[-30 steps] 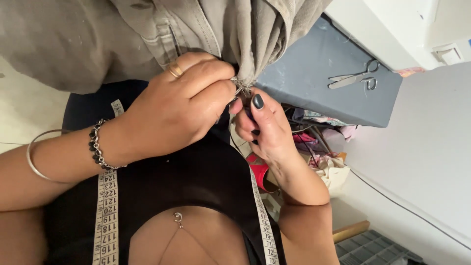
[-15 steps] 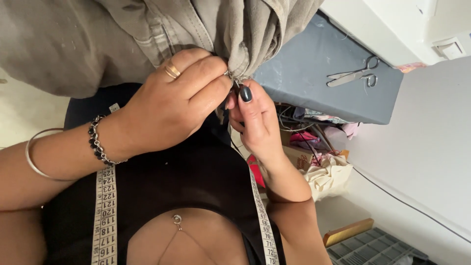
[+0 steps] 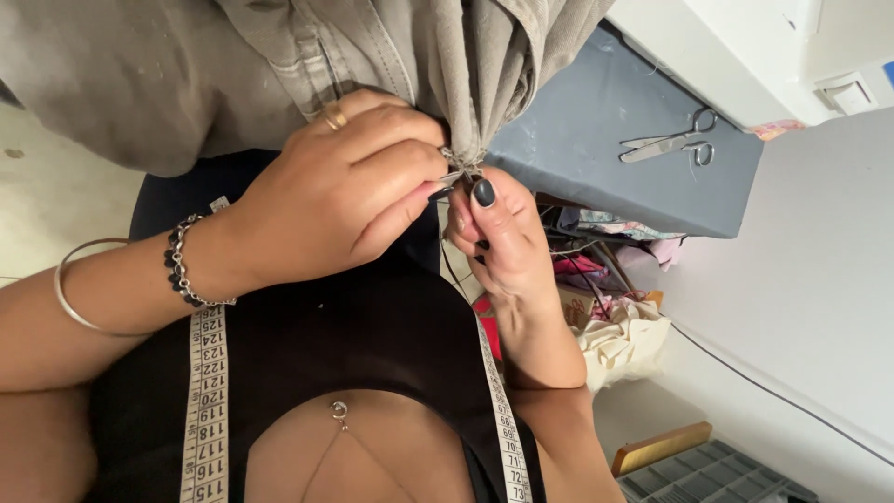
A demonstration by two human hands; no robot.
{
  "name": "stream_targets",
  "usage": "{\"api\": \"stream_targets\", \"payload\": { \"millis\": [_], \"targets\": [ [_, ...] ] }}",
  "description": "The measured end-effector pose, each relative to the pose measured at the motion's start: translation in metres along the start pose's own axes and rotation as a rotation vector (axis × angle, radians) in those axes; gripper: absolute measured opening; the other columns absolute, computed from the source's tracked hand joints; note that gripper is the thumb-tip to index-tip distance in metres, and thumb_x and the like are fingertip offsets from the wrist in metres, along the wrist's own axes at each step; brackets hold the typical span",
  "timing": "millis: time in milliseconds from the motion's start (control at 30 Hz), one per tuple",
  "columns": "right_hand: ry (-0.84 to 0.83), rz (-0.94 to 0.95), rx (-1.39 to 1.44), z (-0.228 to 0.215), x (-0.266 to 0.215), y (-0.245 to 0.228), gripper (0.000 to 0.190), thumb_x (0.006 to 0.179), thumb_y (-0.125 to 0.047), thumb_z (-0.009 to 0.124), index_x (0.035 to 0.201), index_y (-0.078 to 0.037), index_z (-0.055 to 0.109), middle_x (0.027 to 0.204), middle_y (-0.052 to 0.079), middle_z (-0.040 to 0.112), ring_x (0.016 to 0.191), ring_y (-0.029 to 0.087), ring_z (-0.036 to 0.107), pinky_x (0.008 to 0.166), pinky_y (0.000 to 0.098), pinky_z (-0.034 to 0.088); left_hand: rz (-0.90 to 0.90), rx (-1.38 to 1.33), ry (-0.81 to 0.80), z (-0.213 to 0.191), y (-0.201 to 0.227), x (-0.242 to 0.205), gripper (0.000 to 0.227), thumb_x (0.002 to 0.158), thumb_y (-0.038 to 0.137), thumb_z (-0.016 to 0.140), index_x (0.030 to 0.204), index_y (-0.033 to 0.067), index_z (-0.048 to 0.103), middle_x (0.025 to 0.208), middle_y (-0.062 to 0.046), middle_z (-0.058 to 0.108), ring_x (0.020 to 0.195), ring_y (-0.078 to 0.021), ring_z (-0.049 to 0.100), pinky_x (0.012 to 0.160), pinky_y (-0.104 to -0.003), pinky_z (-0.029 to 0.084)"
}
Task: Trimming loose threads and excess fabric from the waistband of a pair of pants using scissors and thread snips.
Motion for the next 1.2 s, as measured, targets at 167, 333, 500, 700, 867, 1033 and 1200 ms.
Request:
{"api": "stream_targets", "payload": {
  "millis": [167,333,500,700,867,1033,1200],
  "targets": [
    [0.031,-0.174,-0.191,-0.012,-0.012,-0.01,0.042,0.103,-0.049,0.059,0.102,-0.007,0.056,0.064,-0.008,0.032,0.053,0.003,0.025,0.047,0.0202,0.022,-0.178,-0.234,-0.09,-0.003,-0.001,0.003,0.014,0.105,0.009,0.059,0.112,0.0015,0.069,0.114,-0.017,0.065,0.101,-0.0332,0.058,0.089,-0.043,0.045],
    [0.334,-0.467,-0.592,-0.027,-0.029,-0.029,0.044,0.086,-0.042,0.078,0.106,-0.008,0.057,0.086,-0.003,0.055,0.065,0.003,0.039,0.062,0.0185,0.033,-0.335,-0.313,-0.105,0.003,0.001,0.004,0.032,0.088,0.001,0.076,0.117,0.0072,0.063,0.116,-0.009,0.066,0.104,-0.0227,0.067,0.094,-0.035,0.053],
    [0.482,-0.661,-0.669,-0.01,-0.031,-0.051,0.019,0.096,-0.009,0.07,0.108,-0.01,0.056,0.098,0.002,0.056,0.084,0.011,0.051,0.076,0.0234,0.044,-0.409,-0.5,-0.108,0.011,0.01,0.008,0.045,0.089,-0.012,0.065,0.129,0.0007,0.047,0.125,-0.017,0.055,0.099,-0.0221,0.074,0.094,-0.028,0.06],
    [0.285,-0.489,-0.028,-0.034,-0.009,-0.029,0.027,0.103,-0.027,0.068,0.114,-0.005,0.056,0.065,-0.003,0.036,0.049,0.006,0.026,0.044,0.0255,0.02,-0.477,-0.395,-0.093,0.018,0.005,0.012,0.046,0.088,-0.007,0.068,0.123,0.0059,0.042,0.115,-0.007,0.069,0.097,-0.0174,0.072,0.094,-0.029,0.059],
    [0.461,-0.621,-0.541,-0.04,-0.023,-0.036,0.036,0.104,-0.031,0.062,0.125,-0.002,0.057,0.103,0.001,0.055,0.098,0.01,0.051,0.092,0.025,0.046,-0.388,-0.166,-0.108,0.032,0.001,0.025,0.06,0.086,0.01,0.083,0.122,0.0106,0.035,0.087,0.003,0.063,0.065,-0.0146,0.062,0.061,-0.033,0.049],
    [0.493,-0.538,-0.559,-0.017,-0.031,-0.051,0.047,0.093,-0.017,0.079,0.128,-0.009,0.049,0.115,0.005,0.051,0.096,0.011,0.056,0.079,0.0213,0.05,-0.269,-0.076,-0.089,0.038,0.004,0.035,0.056,0.083,0.0,0.072,0.125,0.009,0.037,0.088,-0.006,0.057,0.069,-0.0305,0.058,0.066,-0.044,0.048],
    [0.62,-0.54,-0.702,-0.03,-0.034,-0.047,0.039,0.098,-0.017,0.076,0.131,-0.003,0.06,0.109,0.006,0.068,0.097,0.011,0.064,0.09,0.0211,0.055,-0.26,-0.139,-0.088,0.034,-0.002,0.034,0.039,0.097,-0.005,0.067,0.124,0.0056,0.041,0.088,-0.002,0.068,0.069,-0.0271,0.064,0.068,-0.039,0.048]
  ]
}}
Point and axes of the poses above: each hand's wrist, its own x-axis towards the middle knuckle, its own z-axis out of the palm, y = z × x, the point moved 6 cm from there along x, towards the middle knuckle
